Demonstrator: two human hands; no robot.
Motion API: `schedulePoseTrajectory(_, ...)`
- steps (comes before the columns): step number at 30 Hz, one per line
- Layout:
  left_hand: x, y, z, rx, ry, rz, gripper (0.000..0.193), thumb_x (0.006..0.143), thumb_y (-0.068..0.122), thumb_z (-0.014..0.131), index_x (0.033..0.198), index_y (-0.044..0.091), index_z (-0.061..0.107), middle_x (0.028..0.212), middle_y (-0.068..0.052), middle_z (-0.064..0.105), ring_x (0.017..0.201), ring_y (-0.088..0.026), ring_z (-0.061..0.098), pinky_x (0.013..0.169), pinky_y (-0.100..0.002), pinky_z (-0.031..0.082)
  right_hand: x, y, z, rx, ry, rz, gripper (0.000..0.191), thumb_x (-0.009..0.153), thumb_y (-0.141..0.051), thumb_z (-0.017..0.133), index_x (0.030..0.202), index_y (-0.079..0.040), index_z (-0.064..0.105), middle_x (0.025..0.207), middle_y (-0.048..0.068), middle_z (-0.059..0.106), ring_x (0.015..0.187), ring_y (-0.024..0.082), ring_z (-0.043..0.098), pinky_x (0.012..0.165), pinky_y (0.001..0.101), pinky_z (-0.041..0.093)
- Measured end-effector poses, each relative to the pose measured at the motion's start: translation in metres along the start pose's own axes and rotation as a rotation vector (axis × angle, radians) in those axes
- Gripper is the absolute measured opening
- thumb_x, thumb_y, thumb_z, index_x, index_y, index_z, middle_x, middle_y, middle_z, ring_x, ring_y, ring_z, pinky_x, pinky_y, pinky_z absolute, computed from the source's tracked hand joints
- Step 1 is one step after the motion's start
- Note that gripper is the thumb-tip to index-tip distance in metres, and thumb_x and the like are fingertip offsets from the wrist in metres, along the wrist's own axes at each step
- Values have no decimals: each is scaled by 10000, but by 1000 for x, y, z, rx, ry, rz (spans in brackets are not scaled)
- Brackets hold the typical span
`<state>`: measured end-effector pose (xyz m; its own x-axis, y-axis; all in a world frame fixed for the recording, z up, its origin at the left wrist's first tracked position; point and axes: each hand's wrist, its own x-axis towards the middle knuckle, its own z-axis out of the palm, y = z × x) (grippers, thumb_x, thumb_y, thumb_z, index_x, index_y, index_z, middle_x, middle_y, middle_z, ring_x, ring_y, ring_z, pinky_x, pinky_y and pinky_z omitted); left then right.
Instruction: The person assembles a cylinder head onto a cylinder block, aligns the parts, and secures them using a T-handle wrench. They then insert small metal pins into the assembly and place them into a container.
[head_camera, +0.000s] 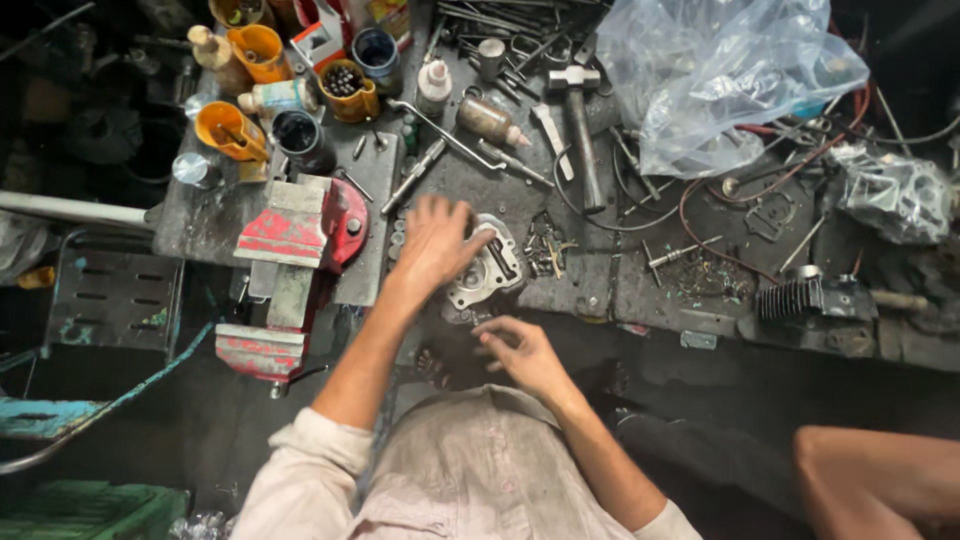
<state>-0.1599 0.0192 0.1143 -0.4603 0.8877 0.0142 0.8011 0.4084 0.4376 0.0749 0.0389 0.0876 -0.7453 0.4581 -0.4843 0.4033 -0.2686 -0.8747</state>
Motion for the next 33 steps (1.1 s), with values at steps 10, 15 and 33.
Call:
schedulePoseTrajectory(10, -123, -18, 44, -460, 321, 24, 1471, 484, 549, 988, 1588, 77, 137, 1664, -315, 42, 1538, -545, 38, 1246, -639, 138, 39, 12, -62, 25, 427, -303, 261, 1026, -148, 589, 1246, -36, 672, 1242, 95, 689, 1143, 164, 641, 964, 301, 525)
schedulePoseTrajectory(15, -102, -33, 71, -521, 442, 201, 1384, 514, 524, 1015, 1598, 205, 216, 1625, -287, 173, 1532, -506, 211, 1260, -621, 268, 72, 12, -50, 55, 232, -281, 485, 1036, -300, 526, 1447, -41, 532, 1459, 87, 573, 1387, 194, 490, 1174, 330, 335)
schedulePoseTrajectory(33, -17, -24, 2, -904, -124, -565, 860, 801, 740, 564, 1399, 122, 568, 1239, -276, 704, 1221, -337, 653, 1053, -412, 471, 94, -51, -47, -582, 409, 133, 806, 963, -639, 520, 1438, 12, 530, 1429, 287, 548, 1384, 387, 490, 1148, 416, 361)
